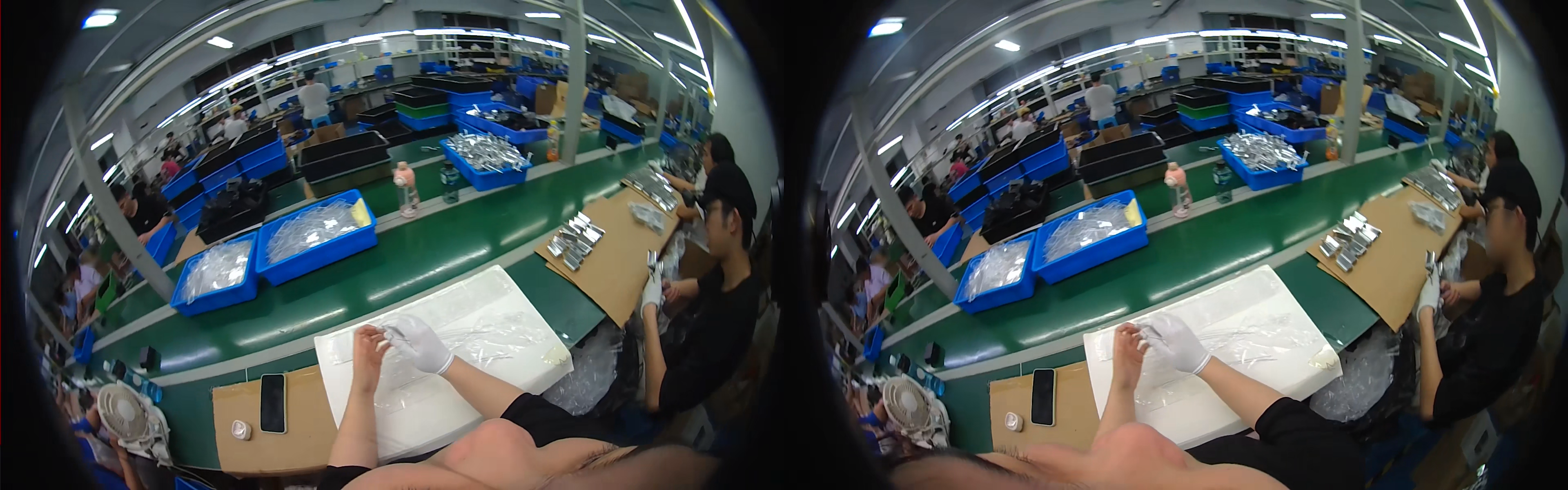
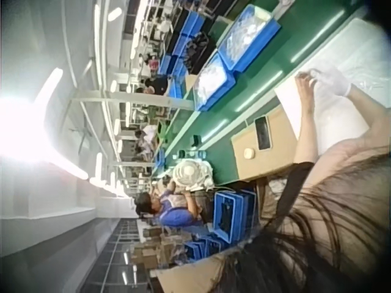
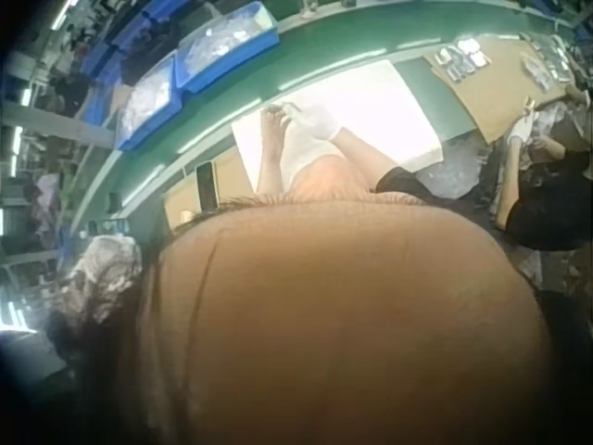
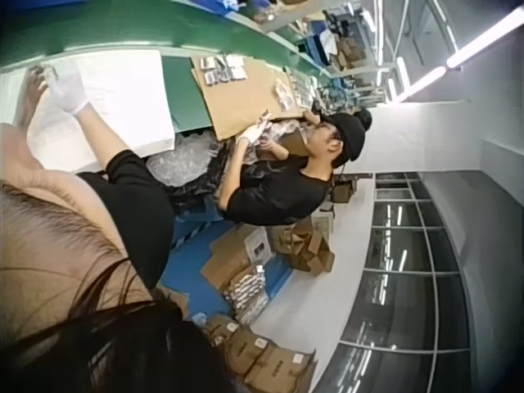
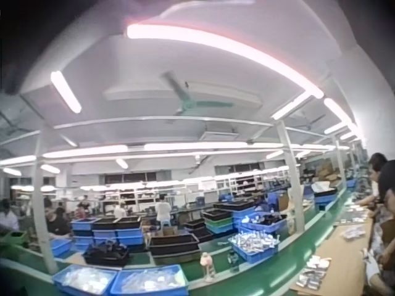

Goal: The person peels clear plastic strips from a backing sheet and inserts them one by one into the front slots of electronic device housings, placing each assembled housing onto the conveyor belt.

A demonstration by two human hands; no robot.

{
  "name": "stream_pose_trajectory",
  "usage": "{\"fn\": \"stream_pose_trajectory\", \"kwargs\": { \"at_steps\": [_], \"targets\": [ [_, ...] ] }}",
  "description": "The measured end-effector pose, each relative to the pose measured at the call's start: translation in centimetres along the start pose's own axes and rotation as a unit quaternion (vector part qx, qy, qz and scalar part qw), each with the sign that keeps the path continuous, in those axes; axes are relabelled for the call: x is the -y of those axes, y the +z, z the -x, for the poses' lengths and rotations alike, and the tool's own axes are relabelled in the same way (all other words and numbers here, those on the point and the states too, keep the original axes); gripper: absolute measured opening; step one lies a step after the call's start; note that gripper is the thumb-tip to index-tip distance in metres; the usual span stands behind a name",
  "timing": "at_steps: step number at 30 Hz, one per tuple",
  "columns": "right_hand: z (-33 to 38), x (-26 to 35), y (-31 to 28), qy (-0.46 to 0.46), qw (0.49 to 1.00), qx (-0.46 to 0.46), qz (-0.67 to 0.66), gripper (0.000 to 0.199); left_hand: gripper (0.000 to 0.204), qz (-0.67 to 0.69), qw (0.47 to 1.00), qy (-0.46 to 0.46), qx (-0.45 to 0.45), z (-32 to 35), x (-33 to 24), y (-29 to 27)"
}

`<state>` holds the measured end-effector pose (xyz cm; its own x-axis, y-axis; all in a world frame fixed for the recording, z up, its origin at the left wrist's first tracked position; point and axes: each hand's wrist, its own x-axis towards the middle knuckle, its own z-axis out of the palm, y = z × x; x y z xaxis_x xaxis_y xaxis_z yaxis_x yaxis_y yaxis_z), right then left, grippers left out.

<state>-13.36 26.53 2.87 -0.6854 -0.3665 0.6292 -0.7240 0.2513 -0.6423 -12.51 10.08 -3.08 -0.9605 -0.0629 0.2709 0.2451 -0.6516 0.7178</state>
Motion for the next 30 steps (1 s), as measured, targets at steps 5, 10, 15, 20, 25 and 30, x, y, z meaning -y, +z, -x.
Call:
{"fn": "stream_pose_trajectory", "kwargs": {
  "at_steps": [5, 10, 15, 20, 25, 30],
  "targets": [
    [-0.4, -1.2, 1.7, -0.095, 0.993, -0.037, 0.06, 0.019, 0.047, -0.015, 0.995, -0.076, 0.065, 1.5, -0.3, 0.2],
    [0.9, -2.1, 2.7, -0.043, 0.999, -0.013, -0.011, 0.019, 0.051, -0.107, 0.991, -0.071, 0.022, 1.6, -0.7, 0.7],
    [1.9, -3.6, 3.1, 0.08, 0.996, 0.026, -0.033, 0.018, 0.051, -0.187, 0.982, 0.02, -0.033, 1.2, -0.9, 0.9],
    [1.5, -3.7, 3.8, 0.147, 0.983, 0.086, -0.066, 0.024, 0.046, -0.284, 0.928, 0.218, -0.1, 0.2, -3.6, 0.3],
    [1.7, -5.2, 3.4, 0.165, 0.98, 0.044, -0.098, 0.026, 0.057, -0.431, 0.736, 0.52, -0.048, -0.2, -19.1, 6.6],
    [1.9, -3.6, 4.6, 0.205, 0.966, 0.064, -0.142, 0.028, 0.047, -0.472, 0.625, 0.621, 0.004, 2.0, -26.7, 13.2]
  ]
}}
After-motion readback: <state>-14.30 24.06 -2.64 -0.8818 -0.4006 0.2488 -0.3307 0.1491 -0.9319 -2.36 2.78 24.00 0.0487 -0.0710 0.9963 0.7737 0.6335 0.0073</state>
